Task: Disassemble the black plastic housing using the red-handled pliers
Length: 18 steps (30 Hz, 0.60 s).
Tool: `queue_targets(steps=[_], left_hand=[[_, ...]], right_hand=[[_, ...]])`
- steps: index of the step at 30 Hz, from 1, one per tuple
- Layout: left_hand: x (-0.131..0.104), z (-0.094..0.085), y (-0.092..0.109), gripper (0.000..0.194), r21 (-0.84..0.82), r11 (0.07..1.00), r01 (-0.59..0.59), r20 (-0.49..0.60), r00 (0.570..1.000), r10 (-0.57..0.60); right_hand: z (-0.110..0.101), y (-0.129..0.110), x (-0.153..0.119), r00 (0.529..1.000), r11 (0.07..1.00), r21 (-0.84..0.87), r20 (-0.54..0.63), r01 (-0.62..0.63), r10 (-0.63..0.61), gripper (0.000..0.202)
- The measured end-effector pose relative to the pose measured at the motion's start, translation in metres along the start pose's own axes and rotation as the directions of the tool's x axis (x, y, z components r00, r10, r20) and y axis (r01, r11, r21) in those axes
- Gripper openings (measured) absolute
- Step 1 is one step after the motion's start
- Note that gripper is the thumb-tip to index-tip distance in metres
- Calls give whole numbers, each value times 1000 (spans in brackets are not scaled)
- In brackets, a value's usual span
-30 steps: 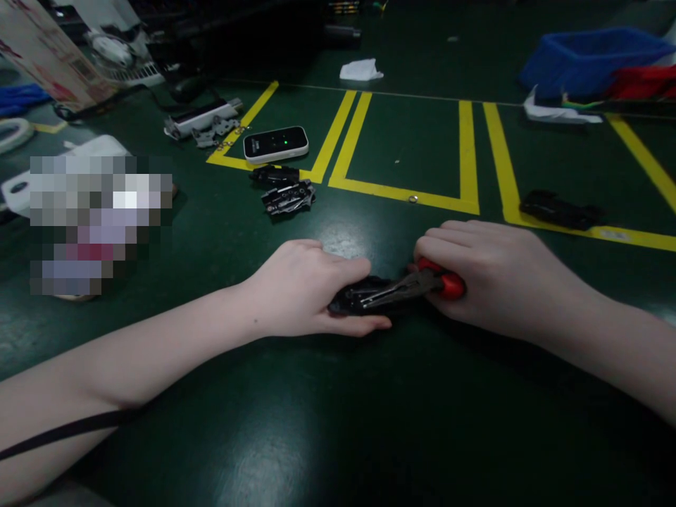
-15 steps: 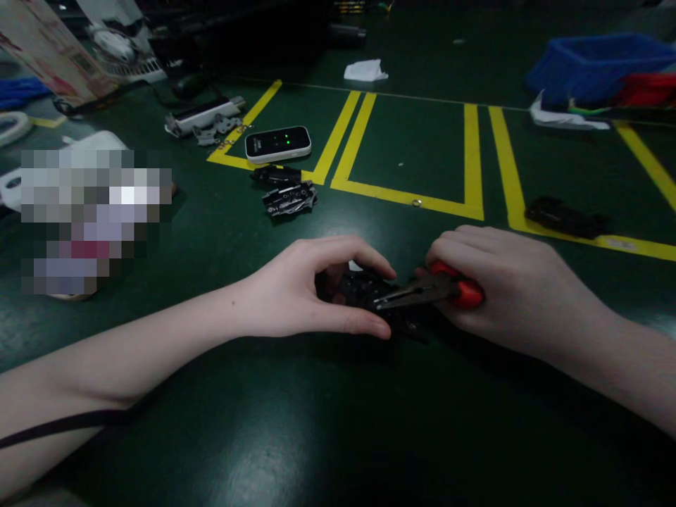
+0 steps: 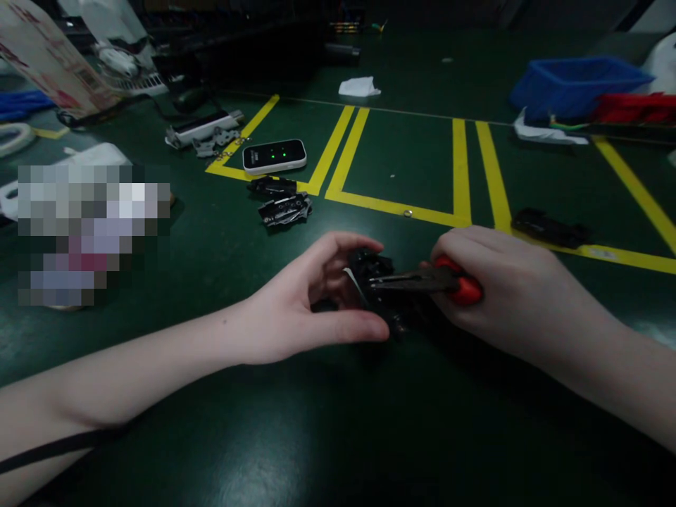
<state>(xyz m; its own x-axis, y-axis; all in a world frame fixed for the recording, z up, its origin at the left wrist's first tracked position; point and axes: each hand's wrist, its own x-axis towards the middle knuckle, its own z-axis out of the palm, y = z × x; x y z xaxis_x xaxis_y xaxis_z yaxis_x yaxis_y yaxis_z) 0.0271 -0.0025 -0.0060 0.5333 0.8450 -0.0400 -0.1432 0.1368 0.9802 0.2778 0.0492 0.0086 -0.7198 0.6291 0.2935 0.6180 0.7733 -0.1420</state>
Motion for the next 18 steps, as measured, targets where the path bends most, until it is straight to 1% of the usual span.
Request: queue_targets(steps=[2, 3, 5, 7, 9, 11, 13, 16, 18], left_hand=[[-2, 4, -1, 87, 138, 990, 17, 13, 1000, -19], [-3, 5, -1, 97, 202, 979, 26, 15, 999, -30], [-3, 8, -1, 107, 292, 955, 49, 13, 998, -55], [-2, 9, -1, 107, 312, 948, 65, 6, 997, -71], [-1, 9, 1, 108, 276, 959, 67, 15, 997, -74], [0, 8, 3, 105, 212, 975, 61, 49, 996, -73], [0, 6, 6, 98, 164, 984, 74, 95, 991, -90], [2, 4, 9, 90, 117, 987, 114, 148, 980, -130], [2, 4, 10, 88, 101, 986, 131, 160, 976, -146]], right_hand=[[-1, -1, 1, 1000, 1000, -13, 5, -7, 7, 14], [-1, -2, 1, 1000, 1000, -23, 13, -10, 10, 15], [-3, -5, 3, 1000, 999, -54, 29, -10, 12, 17], [-5, -8, 4, 999, 996, -87, 34, -3, 6, 17], [-7, -8, 6, 1000, 993, -116, 28, 11, -8, 16], [-7, -7, 7, 999, 990, -139, 9, 39, -38, 13], [-7, -4, 6, 998, 986, -156, -8, 58, -60, 12], [-6, -1, 6, 997, 984, -164, -25, 70, -75, 14], [-6, 0, 5, 996, 982, -169, -26, 84, -90, 16]])
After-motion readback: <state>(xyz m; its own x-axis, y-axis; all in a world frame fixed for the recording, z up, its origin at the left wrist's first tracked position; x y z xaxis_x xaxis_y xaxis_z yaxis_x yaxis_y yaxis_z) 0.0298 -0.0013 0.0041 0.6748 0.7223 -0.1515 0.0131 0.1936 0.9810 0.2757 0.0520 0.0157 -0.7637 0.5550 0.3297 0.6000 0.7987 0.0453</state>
